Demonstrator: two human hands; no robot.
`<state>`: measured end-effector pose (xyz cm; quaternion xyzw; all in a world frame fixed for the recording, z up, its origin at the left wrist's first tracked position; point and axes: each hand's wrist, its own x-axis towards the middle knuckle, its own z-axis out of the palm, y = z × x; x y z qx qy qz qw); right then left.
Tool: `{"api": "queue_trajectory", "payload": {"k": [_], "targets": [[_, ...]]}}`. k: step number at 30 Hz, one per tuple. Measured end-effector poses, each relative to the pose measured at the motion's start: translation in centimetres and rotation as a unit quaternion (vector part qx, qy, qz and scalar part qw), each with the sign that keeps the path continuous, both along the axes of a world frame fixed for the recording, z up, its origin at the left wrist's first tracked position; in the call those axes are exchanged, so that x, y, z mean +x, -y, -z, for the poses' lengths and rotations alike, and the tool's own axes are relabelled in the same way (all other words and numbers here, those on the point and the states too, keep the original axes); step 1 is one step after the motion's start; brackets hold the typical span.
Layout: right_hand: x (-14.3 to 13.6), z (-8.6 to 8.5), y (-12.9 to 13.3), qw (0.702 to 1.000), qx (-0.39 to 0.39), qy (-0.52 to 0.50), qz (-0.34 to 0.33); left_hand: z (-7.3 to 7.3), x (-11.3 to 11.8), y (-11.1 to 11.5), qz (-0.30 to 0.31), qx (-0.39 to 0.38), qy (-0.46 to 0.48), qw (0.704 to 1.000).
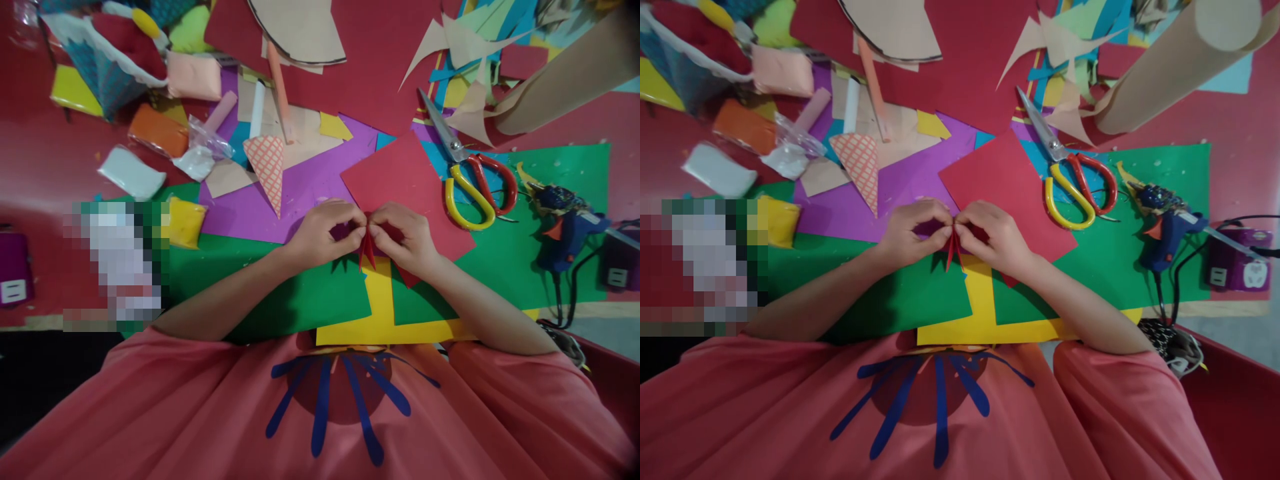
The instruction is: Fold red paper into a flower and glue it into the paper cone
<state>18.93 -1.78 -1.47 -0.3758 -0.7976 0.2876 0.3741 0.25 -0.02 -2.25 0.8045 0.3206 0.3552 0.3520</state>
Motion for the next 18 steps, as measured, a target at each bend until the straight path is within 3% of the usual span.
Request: {"api": "queue_trajectory", "payload": {"k": [13, 18], "targets": [[-0.5, -0.2, 0.2, 0.997, -0.056, -0.047, 0.006, -1.2, 0.6, 0.5, -0.021, -0.109, 0.007, 0.994], [-0.7, -0.5, 0.1, 0.983, -0.168, -0.073, 0.03, -1.0, 0.6, 0.2, -0.044, -0.151, 0.027, 0.987]]}}
